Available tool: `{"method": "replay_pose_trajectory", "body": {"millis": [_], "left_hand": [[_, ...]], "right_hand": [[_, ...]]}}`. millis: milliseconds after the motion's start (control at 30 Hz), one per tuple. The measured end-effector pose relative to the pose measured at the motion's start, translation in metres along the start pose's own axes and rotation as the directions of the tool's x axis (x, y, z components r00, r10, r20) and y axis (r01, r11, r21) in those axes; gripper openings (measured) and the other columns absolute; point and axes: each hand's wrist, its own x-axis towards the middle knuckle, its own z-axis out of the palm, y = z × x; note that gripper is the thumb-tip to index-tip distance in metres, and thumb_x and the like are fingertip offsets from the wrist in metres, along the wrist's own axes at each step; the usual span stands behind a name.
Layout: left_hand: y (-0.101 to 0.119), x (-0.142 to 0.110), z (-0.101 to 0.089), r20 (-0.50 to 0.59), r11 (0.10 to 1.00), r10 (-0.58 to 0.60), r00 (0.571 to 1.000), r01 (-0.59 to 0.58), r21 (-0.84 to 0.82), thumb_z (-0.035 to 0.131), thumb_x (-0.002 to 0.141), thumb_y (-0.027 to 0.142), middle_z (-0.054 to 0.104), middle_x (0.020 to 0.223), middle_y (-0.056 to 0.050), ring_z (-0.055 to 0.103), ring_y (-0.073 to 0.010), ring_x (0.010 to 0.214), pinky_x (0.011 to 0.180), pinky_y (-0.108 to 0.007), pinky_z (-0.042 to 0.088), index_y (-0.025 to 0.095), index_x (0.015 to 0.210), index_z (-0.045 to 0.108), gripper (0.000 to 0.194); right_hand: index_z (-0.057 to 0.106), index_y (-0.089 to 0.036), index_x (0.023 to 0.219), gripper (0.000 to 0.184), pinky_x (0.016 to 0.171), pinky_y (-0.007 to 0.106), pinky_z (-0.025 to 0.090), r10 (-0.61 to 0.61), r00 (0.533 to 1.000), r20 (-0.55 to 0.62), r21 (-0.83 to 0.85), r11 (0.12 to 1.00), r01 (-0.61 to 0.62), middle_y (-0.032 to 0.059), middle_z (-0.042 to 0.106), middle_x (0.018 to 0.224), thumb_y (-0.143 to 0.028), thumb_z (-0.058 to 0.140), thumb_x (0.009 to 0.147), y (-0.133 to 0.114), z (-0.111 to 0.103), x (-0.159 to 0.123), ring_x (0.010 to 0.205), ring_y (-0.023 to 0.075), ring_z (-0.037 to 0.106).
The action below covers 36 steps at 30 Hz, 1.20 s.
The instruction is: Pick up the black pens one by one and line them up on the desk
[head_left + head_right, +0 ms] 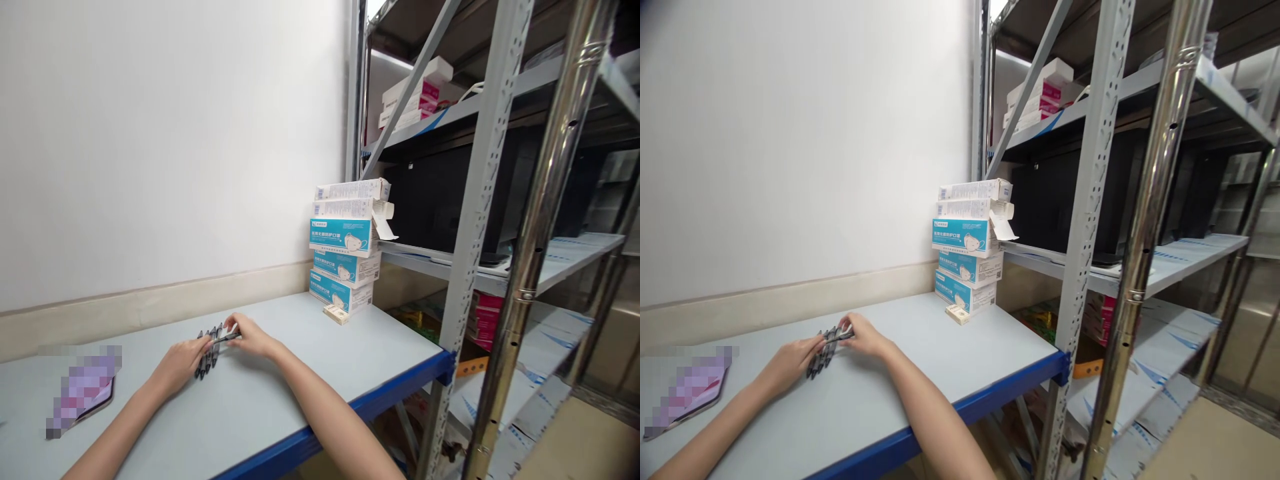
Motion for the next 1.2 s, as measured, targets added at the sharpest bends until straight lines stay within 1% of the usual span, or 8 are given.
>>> {"method": "replay_pose_trajectory", "body": {"millis": [167, 333, 433, 533, 700, 867, 1000, 1200], "left_hand": [[-0.001, 0.0, 0.004, -0.002, 1.0, 0.011, 1.0, -0.011, -0.001, 0.015, 0.091, 0.035, 0.064, 0.075, -0.004, 0.061, -0.0196, 0.072, 0.061, -0.026, 0.035, 0.022, 0.081, 0.048, 0.037], [-0.006, 0.001, 0.004, -0.047, 0.999, -0.037, 0.998, 0.035, -0.039, 0.015, 0.09, 0.038, 0.065, 0.077, -0.002, 0.06, -0.0187, 0.073, 0.061, -0.025, 0.035, 0.023, 0.083, 0.05, 0.038], [-0.006, 0.002, 0.004, -0.041, 0.998, -0.05, 0.998, 0.048, -0.048, 0.016, 0.09, 0.039, 0.064, 0.074, -0.002, 0.06, -0.0189, 0.071, 0.06, -0.026, 0.035, 0.023, 0.08, 0.05, 0.038], [-0.004, 0.002, 0.005, -0.038, 0.997, -0.051, 0.998, 0.049, -0.065, 0.018, 0.089, 0.038, 0.064, 0.074, -0.002, 0.06, -0.0195, 0.071, 0.06, -0.026, 0.035, 0.023, 0.081, 0.051, 0.037], [-0.001, 0.002, 0.004, -0.062, 0.99, -0.04, 0.997, 0.031, -0.139, 0.016, 0.09, 0.037, 0.065, 0.077, -0.003, 0.061, -0.0191, 0.074, 0.064, -0.026, 0.037, 0.023, 0.083, 0.052, 0.039], [0.0, 0.003, 0.005, -0.057, 0.991, -0.057, 0.997, 0.05, -0.126, 0.017, 0.09, 0.037, 0.066, 0.077, -0.002, 0.061, -0.0193, 0.074, 0.062, -0.026, 0.037, 0.023, 0.082, 0.053, 0.04], [0.003, 0.005, 0.007, -0.107, 0.99, -0.065, 0.992, 0.051, -0.128, 0.018, 0.09, 0.038, 0.067, 0.078, -0.002, 0.061, -0.0188, 0.074, 0.061, -0.025, 0.038, 0.023, 0.083, 0.054, 0.04], [0.017, 0.003, 0.003, -0.298, 0.993, -0.121, 0.947, 0.118, -0.027, 0.029, 0.086, 0.043, 0.068, 0.092, -0.004, 0.062, -0.0206, 0.08, 0.061, -0.025, 0.038, 0.023, 0.093, 0.06, 0.037]], "right_hand": [[0.061, -0.015, 0.085, 0.009, 0.069, 0.023, 0.043, 0.05, 0.994, 0.101, -0.037, 0.998, -0.047, 0.0007, 0.063, 0.075, -0.02, 0.059, 0.078, -0.001, -0.001, -0.001, 0.068, 0.0112, 0.059], [0.059, -0.021, 0.102, 0.035, 0.079, 0.025, 0.04, -0.101, 0.995, 0.009, -0.332, 0.938, 0.098, 0.0037, 0.062, 0.103, -0.034, 0.068, 0.071, -0.01, -0.011, -0.006, 0.088, 0.0151, 0.057], [0.063, -0.021, 0.092, 0.014, 0.076, 0.023, 0.039, -0.095, 0.994, 0.053, -0.399, 0.91, 0.108, 0.0016, 0.066, 0.091, -0.028, 0.059, 0.08, -0.013, -0.013, -0.007, 0.083, 0.0134, 0.059], [0.062, -0.022, 0.097, 0.019, 0.078, 0.026, 0.038, -0.058, 0.997, 0.043, -0.473, 0.878, 0.071, 0.0026, 0.067, 0.09, -0.033, 0.052, 0.085, -0.013, -0.012, -0.007, 0.083, 0.0148, 0.06], [0.059, -0.023, 0.103, 0.024, 0.077, 0.024, 0.038, -0.217, 0.975, 0.04, -0.486, 0.848, 0.209, 0.0035, 0.065, 0.099, -0.03, 0.059, 0.08, -0.011, -0.008, -0.006, 0.087, 0.0148, 0.059], [0.063, -0.024, 0.098, 0.021, 0.068, 0.021, 0.04, -0.057, 0.996, 0.066, -0.427, 0.901, 0.079, -0.0005, 0.067, 0.086, -0.031, 0.045, 0.088, -0.011, -0.002, -0.005, 0.076, 0.0124, 0.06], [0.059, -0.023, 0.104, 0.024, 0.077, 0.025, 0.038, -0.218, 0.976, 0.008, -0.514, 0.836, 0.191, 0.0032, 0.064, 0.099, -0.033, 0.056, 0.082, -0.015, 0.0, -0.005, 0.086, 0.0143, 0.059], [0.064, -0.021, 0.097, 0.022, 0.076, 0.021, 0.039, -0.254, 0.959, -0.123, -0.456, 0.873, 0.173, 0.003, 0.066, 0.092, -0.029, 0.046, 0.088, -0.018, 0.0, -0.004, 0.085, 0.0126, 0.059]]}}
